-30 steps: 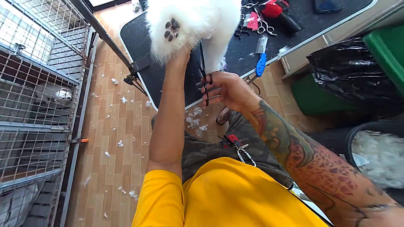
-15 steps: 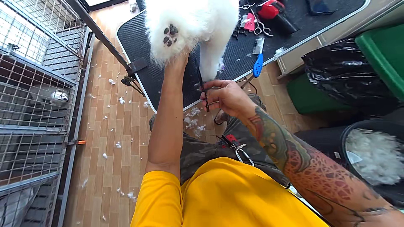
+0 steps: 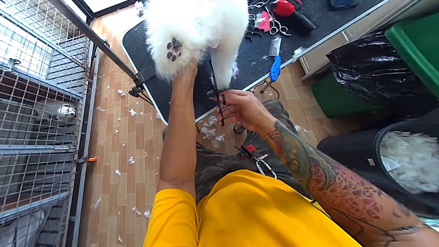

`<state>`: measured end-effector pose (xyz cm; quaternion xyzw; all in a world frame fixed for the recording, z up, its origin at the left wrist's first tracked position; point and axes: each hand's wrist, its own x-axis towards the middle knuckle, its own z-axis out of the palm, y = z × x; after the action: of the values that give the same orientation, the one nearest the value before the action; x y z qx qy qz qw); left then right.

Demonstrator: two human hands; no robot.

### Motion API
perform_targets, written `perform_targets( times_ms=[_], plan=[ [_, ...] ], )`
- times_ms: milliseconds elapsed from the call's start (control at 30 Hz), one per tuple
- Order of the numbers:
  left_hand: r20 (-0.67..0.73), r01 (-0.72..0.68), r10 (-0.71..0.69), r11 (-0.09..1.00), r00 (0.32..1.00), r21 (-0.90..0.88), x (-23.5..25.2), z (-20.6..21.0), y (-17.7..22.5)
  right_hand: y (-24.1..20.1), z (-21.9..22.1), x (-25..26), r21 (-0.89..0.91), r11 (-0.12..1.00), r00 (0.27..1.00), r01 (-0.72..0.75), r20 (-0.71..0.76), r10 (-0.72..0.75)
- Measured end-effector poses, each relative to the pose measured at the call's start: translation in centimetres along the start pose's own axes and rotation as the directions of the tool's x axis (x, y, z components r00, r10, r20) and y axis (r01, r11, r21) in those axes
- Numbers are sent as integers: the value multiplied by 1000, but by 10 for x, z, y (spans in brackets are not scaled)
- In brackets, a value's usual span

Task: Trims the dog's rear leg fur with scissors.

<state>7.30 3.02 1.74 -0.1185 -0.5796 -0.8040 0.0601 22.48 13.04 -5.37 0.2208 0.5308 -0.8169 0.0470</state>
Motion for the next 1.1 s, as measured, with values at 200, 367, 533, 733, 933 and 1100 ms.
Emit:
perform_targets(
  times_ms=[200,367,533,733,933,1100],
  plan=[
    [-6,106,-106,994,994,40,-2,-5,1,6,0,-4,-32,998,998,-45,-35,44],
    [-32,67,-65,996,997,55,-3,-3,-1,5,-4,-2,-27,1000,1000,-11,-25,10],
    [-31,21,-21,1000,999,9,-2,-4,-3,8,-6,-5,-67,995,996,-72,-57,68],
    [-4,75,-75,997,997,-25,-6,-6,-3,11,-11,-1,-48,998,998,-43,-49,40],
    [29,107,-109,993,994,57,-5,-7,-2,14,-10,-2,-85,993,995,-86,-59,81],
    [-59,-19,27,991,998,130,-5,2,0,12,-10,1,-125,988,992,-88,-106,75]
  ],
)
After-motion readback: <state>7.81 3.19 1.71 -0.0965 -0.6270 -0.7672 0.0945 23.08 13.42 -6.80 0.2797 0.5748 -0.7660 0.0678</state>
